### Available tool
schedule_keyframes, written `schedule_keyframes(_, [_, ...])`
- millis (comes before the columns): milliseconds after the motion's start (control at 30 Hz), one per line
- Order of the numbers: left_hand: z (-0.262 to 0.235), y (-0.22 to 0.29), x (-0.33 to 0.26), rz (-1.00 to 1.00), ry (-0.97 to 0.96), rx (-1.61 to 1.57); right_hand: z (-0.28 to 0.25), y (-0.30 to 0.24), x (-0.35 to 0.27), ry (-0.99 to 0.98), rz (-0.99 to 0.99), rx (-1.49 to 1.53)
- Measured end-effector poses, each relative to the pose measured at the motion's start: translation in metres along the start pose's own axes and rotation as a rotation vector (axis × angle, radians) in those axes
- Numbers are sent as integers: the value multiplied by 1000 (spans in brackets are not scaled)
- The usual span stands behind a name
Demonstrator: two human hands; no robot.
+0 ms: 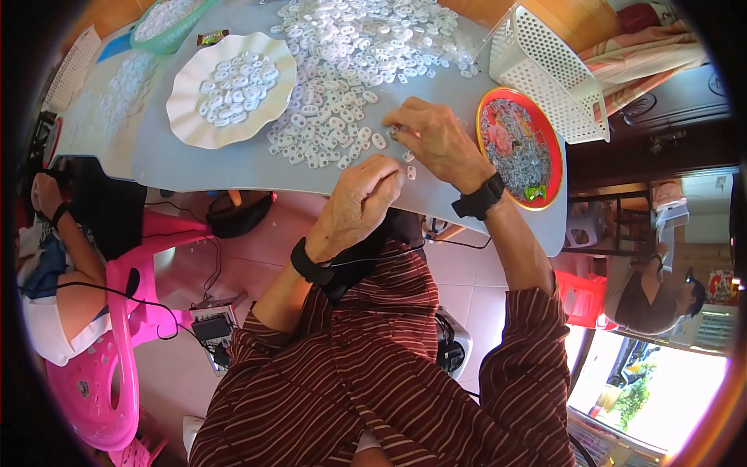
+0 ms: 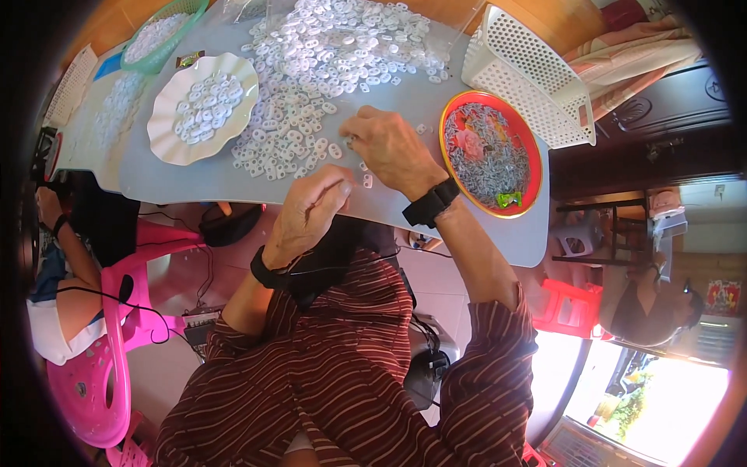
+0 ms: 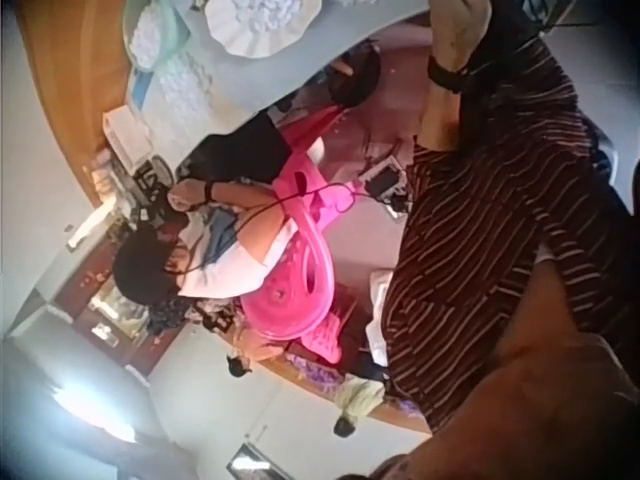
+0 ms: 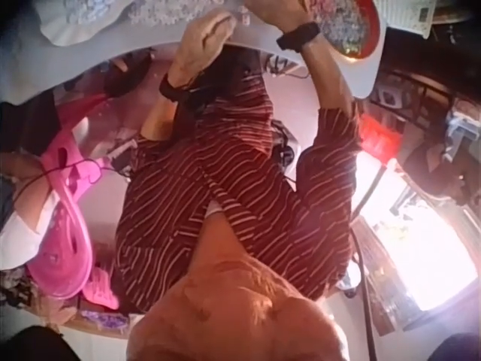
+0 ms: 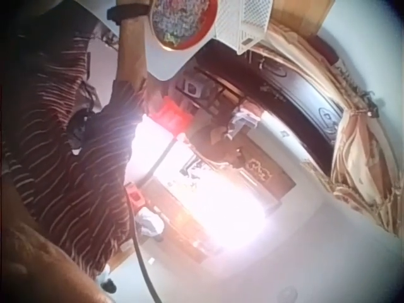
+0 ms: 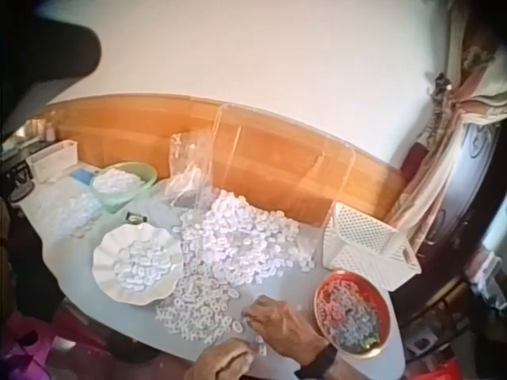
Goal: The person picks up a white plastic piece and a small metal part by hand, inserts the metal part into the plastic piece, and places the assembled unit into a red tray.
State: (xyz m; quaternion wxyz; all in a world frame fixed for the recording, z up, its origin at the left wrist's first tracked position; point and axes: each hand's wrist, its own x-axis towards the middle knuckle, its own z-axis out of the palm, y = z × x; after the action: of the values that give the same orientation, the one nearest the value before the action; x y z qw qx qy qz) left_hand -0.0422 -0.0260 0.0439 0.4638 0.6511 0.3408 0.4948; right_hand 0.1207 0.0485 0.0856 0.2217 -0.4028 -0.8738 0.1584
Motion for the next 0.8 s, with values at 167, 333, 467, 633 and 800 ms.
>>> schedule_keyframes(167, [0, 0, -2, -10, 3, -6, 6, 6, 5, -4, 37, -70])
schedule_keyframes(333, [1, 0, -1, -28, -5, -7, 3, 5, 5, -62, 109, -118])
schedule_keyframes(467, [1, -1, -1, -16, 13, -15, 2, -2, -5, -36, 293, 171])
schedule_keyframes(633, [4, -5, -3, -61, 31, -52, -3, -13, -23, 92, 450, 570])
schedule_keyframes(800, [12, 5, 4, -96, 171, -127, 2, -27, -41, 260, 436, 913])
